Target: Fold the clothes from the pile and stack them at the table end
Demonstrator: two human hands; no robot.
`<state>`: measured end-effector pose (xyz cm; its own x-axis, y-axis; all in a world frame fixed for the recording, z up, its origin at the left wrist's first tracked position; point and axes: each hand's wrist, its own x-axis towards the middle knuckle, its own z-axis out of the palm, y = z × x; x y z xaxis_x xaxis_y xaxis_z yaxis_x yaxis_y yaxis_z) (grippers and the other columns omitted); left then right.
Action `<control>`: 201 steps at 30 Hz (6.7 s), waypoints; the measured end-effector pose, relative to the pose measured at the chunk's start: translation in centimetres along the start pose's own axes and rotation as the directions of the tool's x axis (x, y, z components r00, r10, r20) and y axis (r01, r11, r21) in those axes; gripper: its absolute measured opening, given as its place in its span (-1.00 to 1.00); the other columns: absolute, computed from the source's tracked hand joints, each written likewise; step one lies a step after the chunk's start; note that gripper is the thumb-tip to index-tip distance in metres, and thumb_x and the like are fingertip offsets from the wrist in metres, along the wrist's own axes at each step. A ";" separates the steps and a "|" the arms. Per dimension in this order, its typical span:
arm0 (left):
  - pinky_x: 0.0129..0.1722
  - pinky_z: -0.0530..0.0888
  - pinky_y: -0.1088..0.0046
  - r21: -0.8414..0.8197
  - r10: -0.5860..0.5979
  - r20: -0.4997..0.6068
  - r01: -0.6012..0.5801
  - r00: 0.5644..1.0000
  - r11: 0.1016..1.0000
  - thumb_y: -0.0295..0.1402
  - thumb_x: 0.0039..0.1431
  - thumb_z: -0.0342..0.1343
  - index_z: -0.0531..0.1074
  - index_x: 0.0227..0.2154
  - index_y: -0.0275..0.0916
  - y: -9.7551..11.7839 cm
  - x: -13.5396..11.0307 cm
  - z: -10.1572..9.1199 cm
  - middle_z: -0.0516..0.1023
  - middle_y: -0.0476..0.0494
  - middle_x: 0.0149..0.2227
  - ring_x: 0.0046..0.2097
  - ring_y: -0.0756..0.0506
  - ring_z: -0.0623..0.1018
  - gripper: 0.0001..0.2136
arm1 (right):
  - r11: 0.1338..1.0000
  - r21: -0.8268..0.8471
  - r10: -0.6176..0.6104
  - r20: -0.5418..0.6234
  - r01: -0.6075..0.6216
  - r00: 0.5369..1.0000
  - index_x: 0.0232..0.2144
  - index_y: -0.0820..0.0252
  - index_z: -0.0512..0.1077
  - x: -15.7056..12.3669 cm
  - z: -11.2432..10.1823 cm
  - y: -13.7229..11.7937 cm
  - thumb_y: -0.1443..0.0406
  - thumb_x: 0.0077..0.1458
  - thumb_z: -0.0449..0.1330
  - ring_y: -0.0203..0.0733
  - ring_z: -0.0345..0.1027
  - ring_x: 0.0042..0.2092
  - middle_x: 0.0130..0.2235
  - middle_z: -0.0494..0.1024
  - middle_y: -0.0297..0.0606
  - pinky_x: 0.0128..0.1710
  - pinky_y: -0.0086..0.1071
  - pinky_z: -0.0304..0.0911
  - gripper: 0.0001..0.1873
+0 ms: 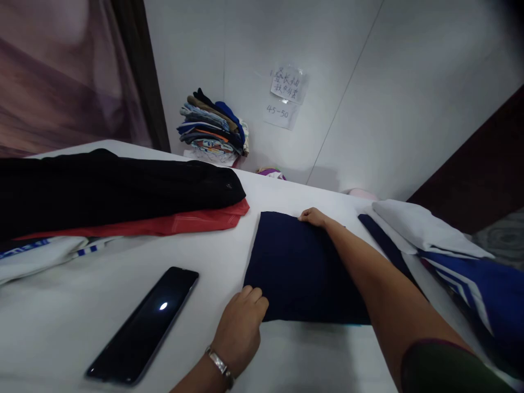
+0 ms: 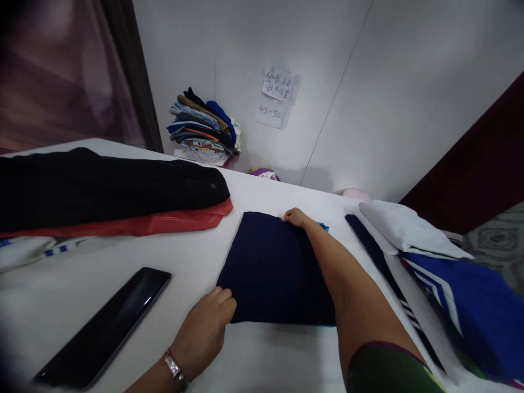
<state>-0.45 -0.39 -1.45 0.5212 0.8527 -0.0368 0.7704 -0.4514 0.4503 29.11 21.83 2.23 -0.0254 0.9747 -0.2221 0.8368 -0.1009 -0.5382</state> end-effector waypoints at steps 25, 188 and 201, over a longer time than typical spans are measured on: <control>-0.36 0.16 0.36 -0.011 -0.023 0.017 0.024 1.000 1.000 -0.81 -0.24 -0.18 0.25 -0.58 -0.27 0.2 0.0 -0.3 0.35 -0.08 -0.40 -0.30 -0.06 0.28 -0.69 | 0.999 0.030 0.039 0.082 -0.041 0.996 -0.44 0.25 0.53 1.6 -1.4 -3.9 0.39 -0.06 0.19 -0.24 0.41 -0.33 -0.37 0.58 -0.24 -0.24 -0.42 0.30 -0.89; 0.24 -0.12 -0.08 0.281 -0.122 -0.040 0.128 0.992 0.951 0.13 0.16 -0.43 -0.07 0.30 -0.21 0.7 22.0 0.2 -0.10 -0.16 0.35 0.35 -0.23 -0.10 -0.26 | 0.929 -0.368 -0.073 -0.137 0.018 0.988 0.29 0.21 -0.03 -8.5 3.0 2.6 -0.16 0.16 -0.24 0.02 -0.37 0.35 0.34 -0.10 -0.10 0.23 0.13 -0.44 -0.18; 0.24 -0.12 -0.08 0.184 -0.136 -0.006 0.135 0.991 0.974 0.18 0.12 -0.36 -0.03 0.29 -0.19 0.4 22.5 -0.1 -0.09 -0.15 0.35 0.34 -0.25 -0.10 -0.23 | 0.946 -0.282 0.108 -0.195 -0.161 0.975 0.30 0.15 -0.06 -6.3 2.8 8.1 -0.21 0.13 -0.27 -0.07 -0.39 0.35 0.35 -0.14 -0.22 0.26 0.03 -0.45 -0.15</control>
<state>11.55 18.67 -2.05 0.4094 0.9076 -0.0927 0.8878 -0.3729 0.2697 34.54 14.26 -3.05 0.1723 0.9782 -0.1156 0.9496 -0.1962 -0.2444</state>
